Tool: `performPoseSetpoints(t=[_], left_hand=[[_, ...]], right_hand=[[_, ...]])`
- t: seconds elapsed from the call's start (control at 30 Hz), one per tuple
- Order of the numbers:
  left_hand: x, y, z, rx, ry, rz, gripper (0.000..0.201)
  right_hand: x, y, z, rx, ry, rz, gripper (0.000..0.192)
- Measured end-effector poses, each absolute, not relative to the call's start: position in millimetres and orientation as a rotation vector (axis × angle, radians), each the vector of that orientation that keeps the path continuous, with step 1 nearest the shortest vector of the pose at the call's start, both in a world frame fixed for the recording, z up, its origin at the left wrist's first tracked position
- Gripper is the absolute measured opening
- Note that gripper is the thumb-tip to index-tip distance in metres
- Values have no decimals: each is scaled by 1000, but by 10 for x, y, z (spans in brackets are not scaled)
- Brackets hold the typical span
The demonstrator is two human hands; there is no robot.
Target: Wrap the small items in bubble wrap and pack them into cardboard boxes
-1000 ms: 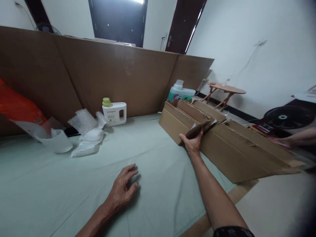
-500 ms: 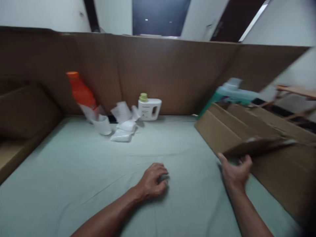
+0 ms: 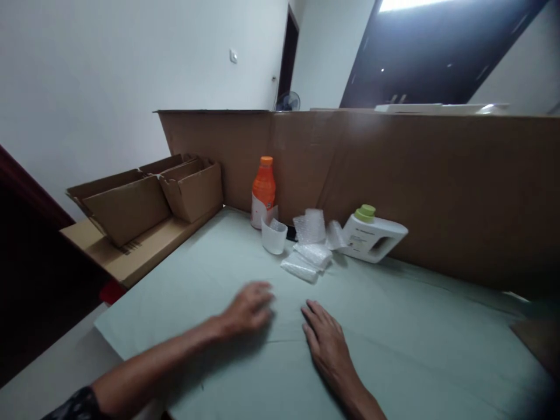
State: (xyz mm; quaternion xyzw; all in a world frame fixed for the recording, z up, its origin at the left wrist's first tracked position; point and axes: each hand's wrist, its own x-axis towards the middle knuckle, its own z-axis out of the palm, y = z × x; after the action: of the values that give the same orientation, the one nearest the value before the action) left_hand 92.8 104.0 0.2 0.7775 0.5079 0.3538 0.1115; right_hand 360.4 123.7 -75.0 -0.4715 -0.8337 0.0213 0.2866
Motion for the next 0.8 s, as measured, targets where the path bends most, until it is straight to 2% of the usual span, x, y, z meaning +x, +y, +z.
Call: performPoseSetpoints(t=[0.2,0.23,0.33,0.4,0.47,0.53,0.7,0.8], left_hand=[[-1011,1927,1245,1900,2267,1340,51],[-1211,2018,1415,1871,2462,1203,52],[-1576,2218,1701,1862,2500,1026,62],[-1663,2326,1741,1827,2485,964,56],[-1667,2395,1725,1792,2490,927,36],[-1619,2376,1691,1804,2472,924,24],[-1336,1771,1518,1969,2281,984,20],[-1044,1174,1344,2078,1893,1077,24]], right_hand=[[3199,1343,-758,-1192,-2255,15,38],[3214,1347,-760,-1191,-2257,19,37],[3273,1339,-732,-1199,-2267,32,37],[3285,1323,-693,-1212,-2271,55,36],[3277,1307,-651,-1224,-2271,85,36],[3259,1293,-614,-1238,-2265,104,35],[3220,1260,-560,-1221,-2227,153,34],[3231,1254,-538,-1236,-2133,202,32]])
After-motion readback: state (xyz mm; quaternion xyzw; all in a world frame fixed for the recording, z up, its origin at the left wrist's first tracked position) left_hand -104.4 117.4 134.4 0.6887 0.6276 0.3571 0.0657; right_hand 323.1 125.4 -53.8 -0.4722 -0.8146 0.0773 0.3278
